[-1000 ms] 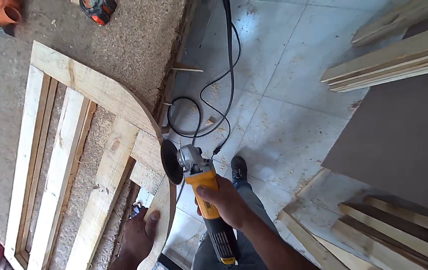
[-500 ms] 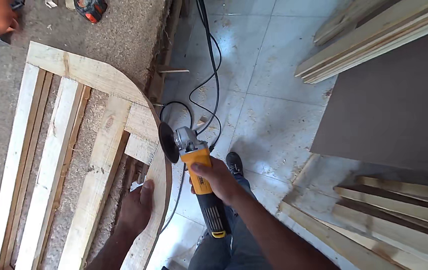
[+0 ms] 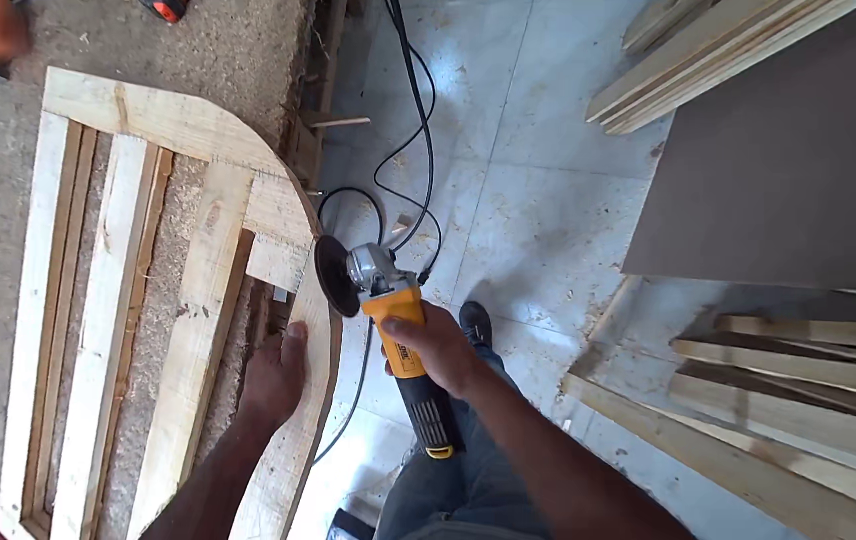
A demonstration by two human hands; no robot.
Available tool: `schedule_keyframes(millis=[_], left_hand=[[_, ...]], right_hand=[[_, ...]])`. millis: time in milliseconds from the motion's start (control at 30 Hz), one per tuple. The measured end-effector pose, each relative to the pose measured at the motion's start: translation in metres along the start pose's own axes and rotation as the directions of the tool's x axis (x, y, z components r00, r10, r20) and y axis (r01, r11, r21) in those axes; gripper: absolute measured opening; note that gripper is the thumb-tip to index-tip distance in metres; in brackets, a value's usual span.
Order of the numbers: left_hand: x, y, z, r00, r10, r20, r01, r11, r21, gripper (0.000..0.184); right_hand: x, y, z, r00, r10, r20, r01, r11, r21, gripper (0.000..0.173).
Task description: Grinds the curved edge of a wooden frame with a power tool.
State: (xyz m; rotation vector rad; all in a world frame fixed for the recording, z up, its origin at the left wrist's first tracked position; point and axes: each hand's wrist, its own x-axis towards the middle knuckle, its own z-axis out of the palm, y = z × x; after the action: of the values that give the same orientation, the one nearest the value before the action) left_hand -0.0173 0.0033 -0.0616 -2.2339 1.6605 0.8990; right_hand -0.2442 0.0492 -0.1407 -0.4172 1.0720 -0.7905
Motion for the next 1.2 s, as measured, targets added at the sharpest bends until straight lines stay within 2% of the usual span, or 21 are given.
schedule_keyframes(millis=[100,267,333,533,633,767,900,1000,1133,1200], left_hand=[[0.003,0.0,-0.001,1.0,0.015,0.0,-0.015,0.999,-0.03,0.081],[0.007,-0.007,-0.004,0.998,0.016,0.061,-0.009,0.994,-0.107,0.082],[0.008,-0.008,-0.005,0.996,0.008,0.084,0.004,0.99,-0.142,0.085],[0.007,-0.003,-0.004,0.995,-0.033,0.096,0.052,0.978,-0.204,0.083],[0.008,-0.006,-0.005,0.99,-0.025,0.135,0.058,0.969,-0.242,0.085],[0.008,-0.009,-0.011,0.973,0.057,0.223,0.003,0.965,-0.261,0.082],[0.009,-0.011,-0.009,0.969,0.132,0.208,-0.076,0.963,-0.258,0.082],[0.009,-0.016,-0.005,0.971,0.136,0.195,-0.084,0.963,-0.255,0.087],[0.007,-0.012,-0.006,0.972,0.137,0.188,-0.086,0.962,-0.259,0.086],[0.005,-0.012,-0.006,0.976,0.123,0.179,-0.071,0.961,-0.268,0.085]], right_hand=[[-0.032,0.018,0.008,0.999,0.045,-0.023,-0.045,0.999,0.028,0.054],[-0.1,0.077,0.033,0.995,0.103,-0.016,-0.102,0.992,0.078,0.059],[-0.098,0.08,0.038,0.994,0.097,-0.045,-0.092,0.99,0.107,0.059],[-0.047,0.061,0.04,0.994,-0.008,-0.111,0.028,0.983,0.183,0.051],[-0.072,0.081,0.053,0.994,-0.035,-0.108,0.054,0.983,0.175,0.057],[-0.126,0.127,0.078,0.993,0.012,-0.122,0.011,0.982,0.189,0.061],[-0.103,0.123,0.088,0.976,-0.051,-0.21,0.096,0.973,0.211,0.063],[-0.077,0.111,0.086,0.968,-0.062,-0.244,0.123,0.962,0.243,0.052],[-0.116,0.147,0.104,0.972,-0.048,-0.232,0.102,0.968,0.227,0.062],[-0.133,0.161,0.115,0.98,-0.011,-0.199,0.067,0.958,0.278,0.062]])
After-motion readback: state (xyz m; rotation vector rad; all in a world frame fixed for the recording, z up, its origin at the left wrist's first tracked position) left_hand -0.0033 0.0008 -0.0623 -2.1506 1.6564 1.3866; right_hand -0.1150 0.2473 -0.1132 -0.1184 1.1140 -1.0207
